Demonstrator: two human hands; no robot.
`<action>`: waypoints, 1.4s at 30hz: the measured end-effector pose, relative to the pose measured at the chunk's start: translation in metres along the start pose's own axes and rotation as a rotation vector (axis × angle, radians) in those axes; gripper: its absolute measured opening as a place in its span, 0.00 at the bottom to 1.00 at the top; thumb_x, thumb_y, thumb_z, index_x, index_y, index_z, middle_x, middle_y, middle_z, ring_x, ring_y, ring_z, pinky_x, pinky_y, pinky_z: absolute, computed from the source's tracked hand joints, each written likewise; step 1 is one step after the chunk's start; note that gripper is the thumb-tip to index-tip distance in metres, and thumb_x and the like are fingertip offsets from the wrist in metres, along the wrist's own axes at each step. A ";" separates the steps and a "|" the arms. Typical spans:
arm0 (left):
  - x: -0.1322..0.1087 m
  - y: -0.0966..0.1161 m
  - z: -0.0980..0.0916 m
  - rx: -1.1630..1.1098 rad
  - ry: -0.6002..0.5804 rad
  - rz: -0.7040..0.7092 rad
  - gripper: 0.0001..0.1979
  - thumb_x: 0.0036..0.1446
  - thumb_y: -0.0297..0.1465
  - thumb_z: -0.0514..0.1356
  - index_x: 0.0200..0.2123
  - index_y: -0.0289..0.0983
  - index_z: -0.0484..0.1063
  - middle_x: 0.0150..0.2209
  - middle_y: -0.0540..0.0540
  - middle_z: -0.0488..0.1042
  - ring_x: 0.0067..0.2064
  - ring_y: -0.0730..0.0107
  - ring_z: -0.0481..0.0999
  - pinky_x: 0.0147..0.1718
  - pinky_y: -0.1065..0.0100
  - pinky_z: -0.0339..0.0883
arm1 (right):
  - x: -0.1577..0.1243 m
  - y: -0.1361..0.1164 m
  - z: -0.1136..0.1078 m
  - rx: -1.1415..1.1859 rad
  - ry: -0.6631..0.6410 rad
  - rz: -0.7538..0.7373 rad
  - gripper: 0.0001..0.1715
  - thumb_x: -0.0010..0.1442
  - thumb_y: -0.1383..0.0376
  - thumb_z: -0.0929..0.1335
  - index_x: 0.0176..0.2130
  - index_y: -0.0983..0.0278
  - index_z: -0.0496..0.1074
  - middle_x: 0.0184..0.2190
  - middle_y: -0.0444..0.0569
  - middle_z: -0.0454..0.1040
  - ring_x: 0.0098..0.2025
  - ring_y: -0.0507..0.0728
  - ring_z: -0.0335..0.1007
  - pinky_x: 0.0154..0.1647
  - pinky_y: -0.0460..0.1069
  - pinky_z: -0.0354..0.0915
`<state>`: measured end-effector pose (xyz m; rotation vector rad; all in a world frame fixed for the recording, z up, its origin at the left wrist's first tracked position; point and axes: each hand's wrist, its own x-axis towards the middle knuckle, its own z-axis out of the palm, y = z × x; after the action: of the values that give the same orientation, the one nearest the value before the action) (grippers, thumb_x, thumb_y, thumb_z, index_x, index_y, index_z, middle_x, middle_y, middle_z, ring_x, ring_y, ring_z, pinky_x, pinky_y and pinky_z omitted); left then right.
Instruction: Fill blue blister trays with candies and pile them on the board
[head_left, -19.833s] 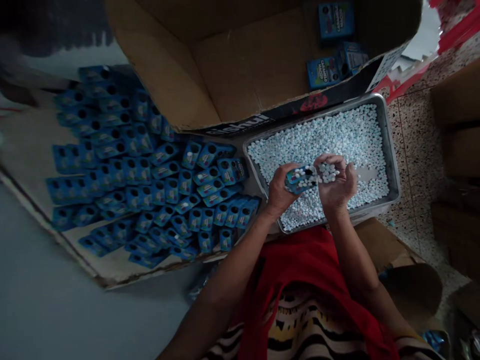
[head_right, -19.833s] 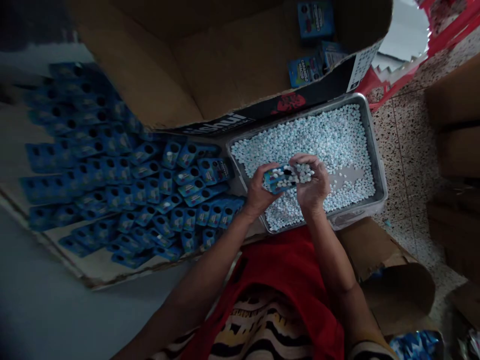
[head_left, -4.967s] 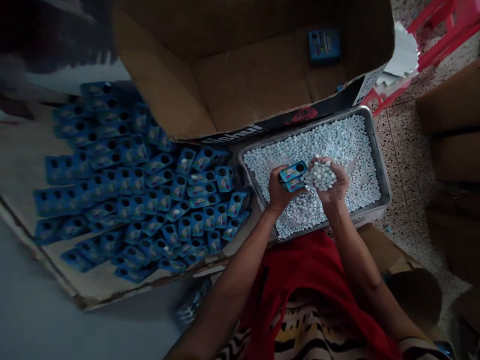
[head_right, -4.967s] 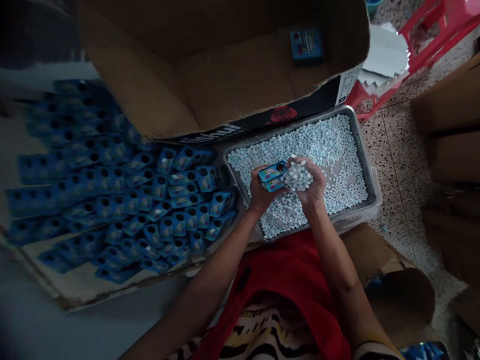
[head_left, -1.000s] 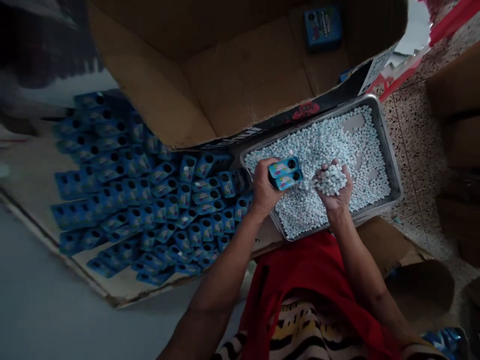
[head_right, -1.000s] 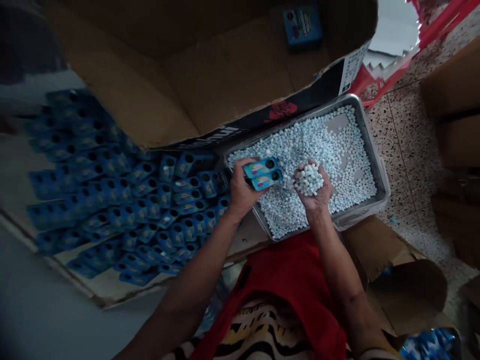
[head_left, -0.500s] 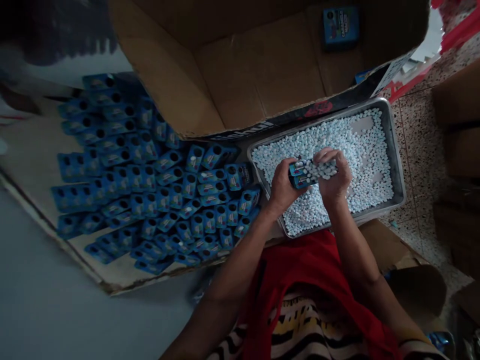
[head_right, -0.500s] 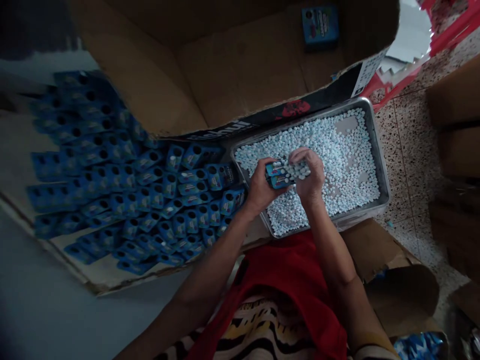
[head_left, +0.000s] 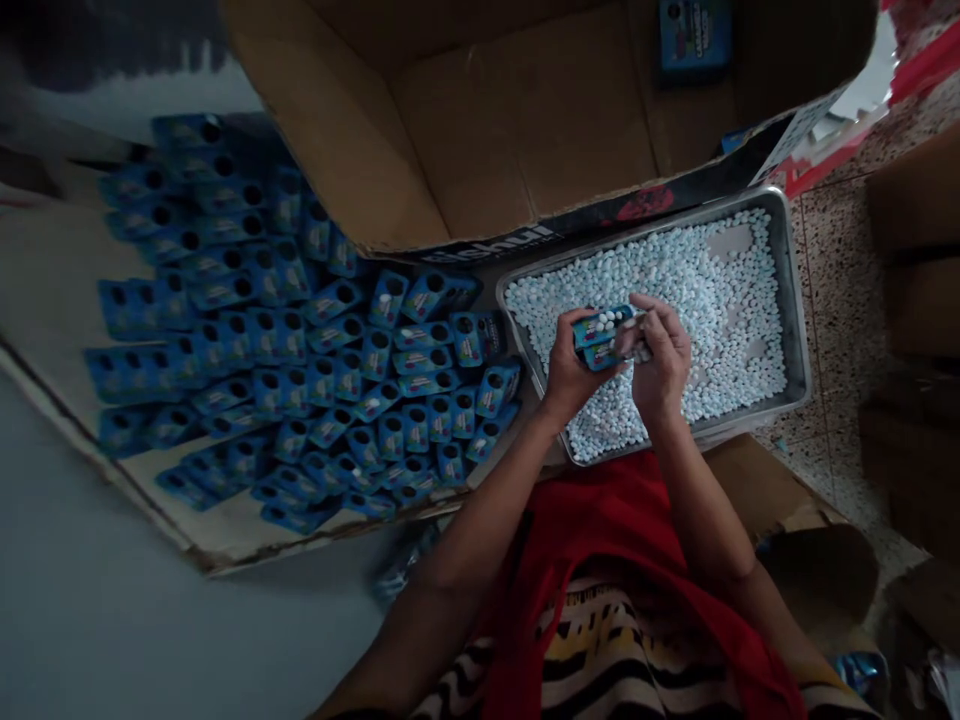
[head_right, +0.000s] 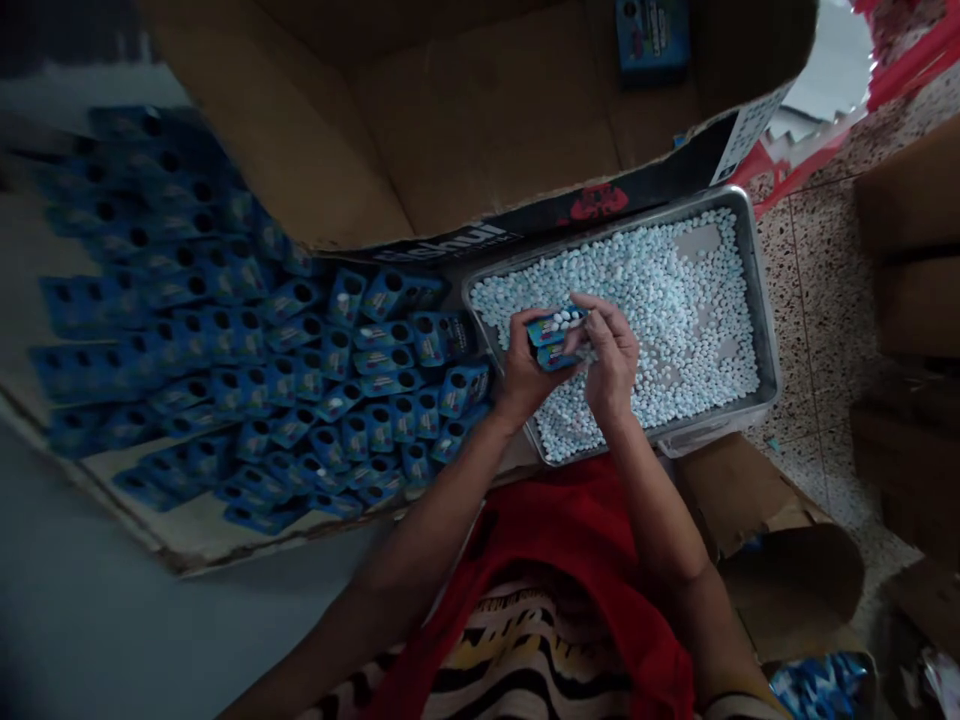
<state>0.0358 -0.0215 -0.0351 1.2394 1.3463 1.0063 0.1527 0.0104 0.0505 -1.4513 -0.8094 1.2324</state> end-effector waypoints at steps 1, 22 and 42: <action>-0.002 -0.004 0.002 0.003 -0.014 0.012 0.43 0.49 0.43 0.80 0.62 0.43 0.63 0.60 0.40 0.75 0.60 0.53 0.80 0.60 0.56 0.77 | 0.000 0.003 -0.004 0.009 0.017 -0.007 0.15 0.72 0.50 0.65 0.48 0.55 0.74 0.25 0.41 0.69 0.33 0.58 0.75 0.46 0.55 0.72; -0.088 -0.007 -0.039 0.270 0.178 -0.068 0.18 0.54 0.24 0.69 0.48 0.42 0.81 0.49 0.44 0.86 0.53 0.53 0.86 0.58 0.51 0.80 | 0.096 0.051 -0.111 -1.490 -0.173 -0.290 0.32 0.68 0.48 0.71 0.64 0.61 0.72 0.67 0.65 0.68 0.68 0.74 0.62 0.68 0.71 0.59; -0.066 0.018 -0.002 0.112 0.068 -0.183 0.22 0.43 0.20 0.75 0.42 0.40 0.79 0.44 0.47 0.82 0.50 0.56 0.82 0.53 0.58 0.76 | -0.018 -0.061 -0.064 -0.975 -0.736 0.042 0.06 0.61 0.67 0.70 0.40 0.62 0.79 0.35 0.46 0.77 0.37 0.56 0.71 0.42 0.49 0.64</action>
<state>0.0344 -0.0842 -0.0082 1.1495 1.5568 0.8604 0.2166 -0.0084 0.1113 -1.7335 -2.0973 1.5051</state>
